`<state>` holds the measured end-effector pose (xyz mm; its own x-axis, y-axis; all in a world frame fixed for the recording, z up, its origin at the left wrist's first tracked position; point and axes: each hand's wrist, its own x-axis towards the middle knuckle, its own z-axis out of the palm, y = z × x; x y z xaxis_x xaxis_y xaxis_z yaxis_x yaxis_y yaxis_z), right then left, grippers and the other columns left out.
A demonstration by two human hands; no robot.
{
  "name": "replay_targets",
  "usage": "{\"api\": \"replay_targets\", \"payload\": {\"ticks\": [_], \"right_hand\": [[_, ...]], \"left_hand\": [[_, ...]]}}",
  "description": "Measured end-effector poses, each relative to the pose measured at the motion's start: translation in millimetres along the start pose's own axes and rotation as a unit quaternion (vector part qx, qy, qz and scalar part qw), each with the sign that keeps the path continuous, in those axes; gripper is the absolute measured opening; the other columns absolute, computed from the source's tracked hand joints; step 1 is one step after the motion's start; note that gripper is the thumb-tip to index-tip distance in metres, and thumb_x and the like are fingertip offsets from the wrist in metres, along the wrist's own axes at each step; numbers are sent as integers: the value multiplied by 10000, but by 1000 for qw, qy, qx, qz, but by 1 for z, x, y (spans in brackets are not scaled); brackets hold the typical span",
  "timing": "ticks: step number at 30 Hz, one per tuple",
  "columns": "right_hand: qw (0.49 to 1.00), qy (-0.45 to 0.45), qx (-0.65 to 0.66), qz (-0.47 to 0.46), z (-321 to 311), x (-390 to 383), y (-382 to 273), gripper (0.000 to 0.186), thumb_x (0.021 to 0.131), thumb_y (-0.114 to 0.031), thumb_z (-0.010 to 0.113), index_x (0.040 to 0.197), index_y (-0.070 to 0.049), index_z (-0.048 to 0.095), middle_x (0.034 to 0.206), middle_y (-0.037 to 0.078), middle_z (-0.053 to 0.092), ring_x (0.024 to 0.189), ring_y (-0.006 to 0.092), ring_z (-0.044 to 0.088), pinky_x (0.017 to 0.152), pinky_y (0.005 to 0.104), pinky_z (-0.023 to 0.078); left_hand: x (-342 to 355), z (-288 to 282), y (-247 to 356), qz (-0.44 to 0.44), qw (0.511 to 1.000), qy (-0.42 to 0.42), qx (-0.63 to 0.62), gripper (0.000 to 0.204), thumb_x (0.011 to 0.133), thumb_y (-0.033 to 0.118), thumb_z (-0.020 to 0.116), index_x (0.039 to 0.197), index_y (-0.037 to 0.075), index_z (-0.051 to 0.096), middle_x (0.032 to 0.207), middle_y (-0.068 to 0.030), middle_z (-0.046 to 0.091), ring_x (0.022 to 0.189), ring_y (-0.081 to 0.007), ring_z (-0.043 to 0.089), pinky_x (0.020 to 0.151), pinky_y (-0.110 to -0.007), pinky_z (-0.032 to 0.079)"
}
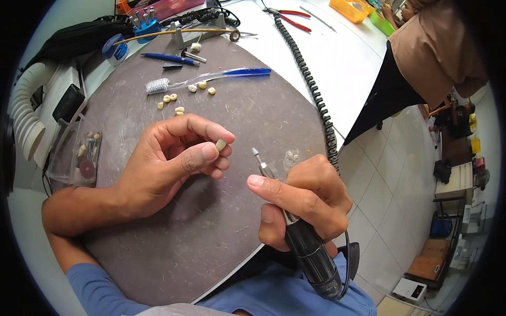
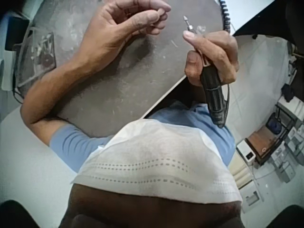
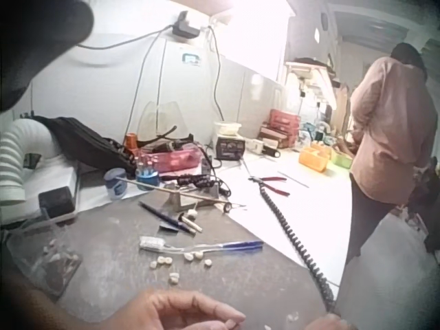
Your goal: The person shapes and grinds an artificial tooth using a handheld rotary tool.
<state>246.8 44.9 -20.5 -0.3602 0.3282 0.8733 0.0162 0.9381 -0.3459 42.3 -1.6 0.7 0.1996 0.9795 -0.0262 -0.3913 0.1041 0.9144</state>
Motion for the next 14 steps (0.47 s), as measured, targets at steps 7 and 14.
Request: {"api": "replay_targets", "payload": {"ticks": [7, 14], "right_hand": [[992, 65, 89, 65, 8, -13, -5, 388, 646, -19, 772, 952, -57, 536, 702, 60, 547, 539, 108, 500, 448, 223, 382], [996, 14, 52, 64, 5, -16, -1, 544, 639, -151, 859, 1038, -90, 494, 778, 78, 582, 579, 115, 549, 454, 207, 406]], "left_hand": [[2, 3, 2, 0, 1000, -9, 6, 198, 894, 84, 590, 1066, -13, 567, 966, -98, 624, 871, -139, 621, 779, -257, 522], [2, 0, -1, 0, 1000, -16, 16, 196, 888, 76, 598, 1056, -19, 564, 978, -111, 633, 882, -149, 627, 779, -263, 529]]}}
